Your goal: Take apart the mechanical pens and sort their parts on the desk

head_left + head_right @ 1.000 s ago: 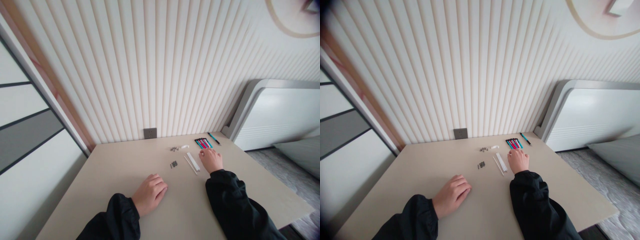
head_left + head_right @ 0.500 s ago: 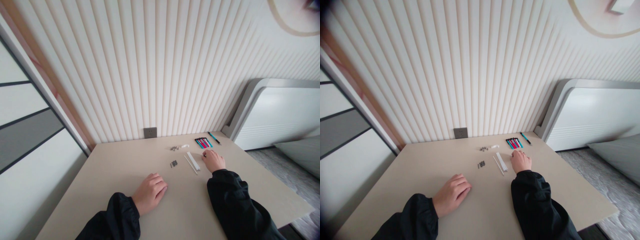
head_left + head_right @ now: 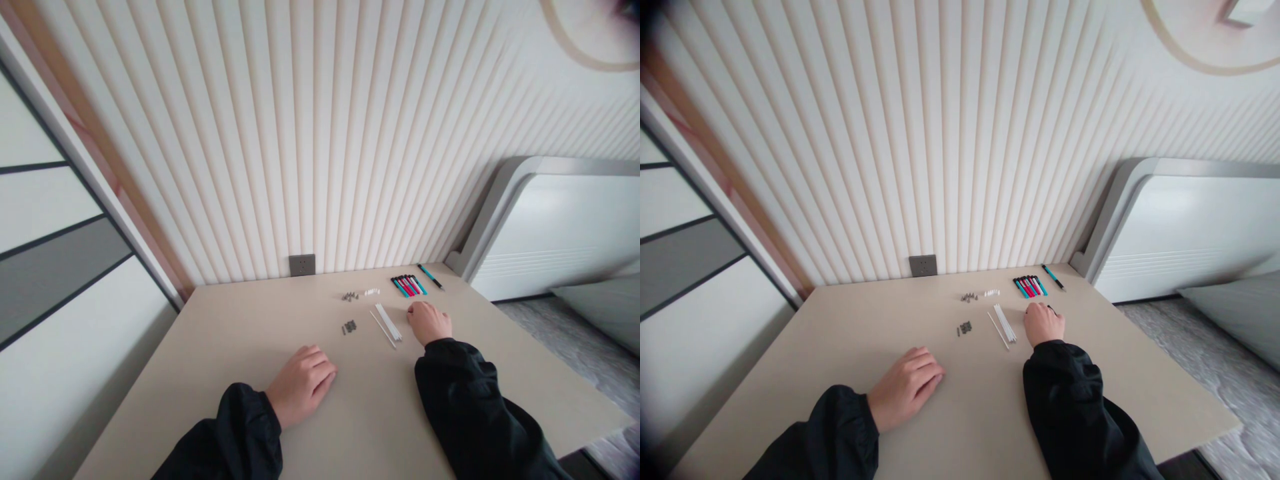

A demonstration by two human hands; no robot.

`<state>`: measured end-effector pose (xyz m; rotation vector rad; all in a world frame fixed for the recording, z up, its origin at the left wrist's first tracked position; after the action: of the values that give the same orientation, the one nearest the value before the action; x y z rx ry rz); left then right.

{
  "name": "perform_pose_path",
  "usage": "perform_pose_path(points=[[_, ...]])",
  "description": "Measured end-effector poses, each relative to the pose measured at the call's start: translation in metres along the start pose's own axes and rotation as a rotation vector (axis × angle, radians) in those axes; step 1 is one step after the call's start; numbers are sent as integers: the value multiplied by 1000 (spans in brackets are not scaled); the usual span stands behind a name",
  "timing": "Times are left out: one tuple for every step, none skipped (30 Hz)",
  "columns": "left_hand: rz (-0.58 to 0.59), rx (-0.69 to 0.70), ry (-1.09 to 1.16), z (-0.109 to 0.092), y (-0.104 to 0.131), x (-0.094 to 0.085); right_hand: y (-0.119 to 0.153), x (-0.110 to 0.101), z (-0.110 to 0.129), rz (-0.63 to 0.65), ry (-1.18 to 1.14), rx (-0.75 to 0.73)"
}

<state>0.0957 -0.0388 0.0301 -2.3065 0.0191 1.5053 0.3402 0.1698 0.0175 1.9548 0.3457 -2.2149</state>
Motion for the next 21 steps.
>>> perform_pose_path(points=[[4, -2, -4, 0, 0, 1, 0, -3, 2, -23, -7, -1], [4, -4, -5, 1, 0, 1, 0, -6, 5, -60, -40, -8], [3, -6, -4, 1, 0, 1, 1, -9, 10, -106, -111, -26], [0, -7, -2, 1, 0, 1, 2, -13, 17, -154, -230, -57], [-7, -10, 1, 1, 0, 1, 4, -16, 26, -192, -398, -104], [-19, -16, 4, 1, -1, 0, 7, -18, 37, -209, -603, -164], [-37, -27, 7, 1, -1, -2, 11, -18, 49, -196, -820, -227], [-59, -44, 10, 2, -2, -4, 16, -18, 62, -157, -1019, -283], [-87, -68, 13, 3, -3, -6, 22, -16, 75, -106, -1184, -321], [-118, -97, 17, 4, -3, -9, 28, -14, 86, -60, -1312, -337], [-146, -125, 21, 5, -3, -11, 34, -12, 97, -19, -1407, -340], [-171, -153, 28, 6, -3, -13, 40, -9, 106, 15, -1476, -336], [-189, -179, 38, 8, -3, -15, 45, -6, 114, 43, -1527, -333], [-199, -203, 50, 10, -2, -16, 50, -3, 121, 72, -1566, -336], [-202, -223, 65, 11, -2, -16, 55, -1, 127, 100, -1595, -344], [-201, -237, 80, 13, -2, -16, 59, 2, 133, 130, -1615, -355], [-202, -247, 92, 14, -1, -15, 63, 4, 138, 163, -1630, -367], [-207, -254, 100, 15, -1, -15, 66, 5, 142, 196, -1642, -380], [-215, -256, 103, 16, -1, -14, 69, 7, 145, 227, -1650, -394], [-225, -257, 101, 17, 0, -14, 71, 8, 148, 251, -1657, -408], [-233, -258, 97, 17, 0, -14, 73, 9, 150, 267, -1664, -420]])
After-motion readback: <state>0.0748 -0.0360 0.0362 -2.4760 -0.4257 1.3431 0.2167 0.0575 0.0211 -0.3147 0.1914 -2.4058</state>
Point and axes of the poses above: each hand's wrist, its own y-axis away from the middle knuckle, its own x-axis out of the palm, z = x × y, the point moved 4 cm from there along -y, towards the middle knuckle, and after that the axes turned 10 degrees about -x, right-handed, at the moved point
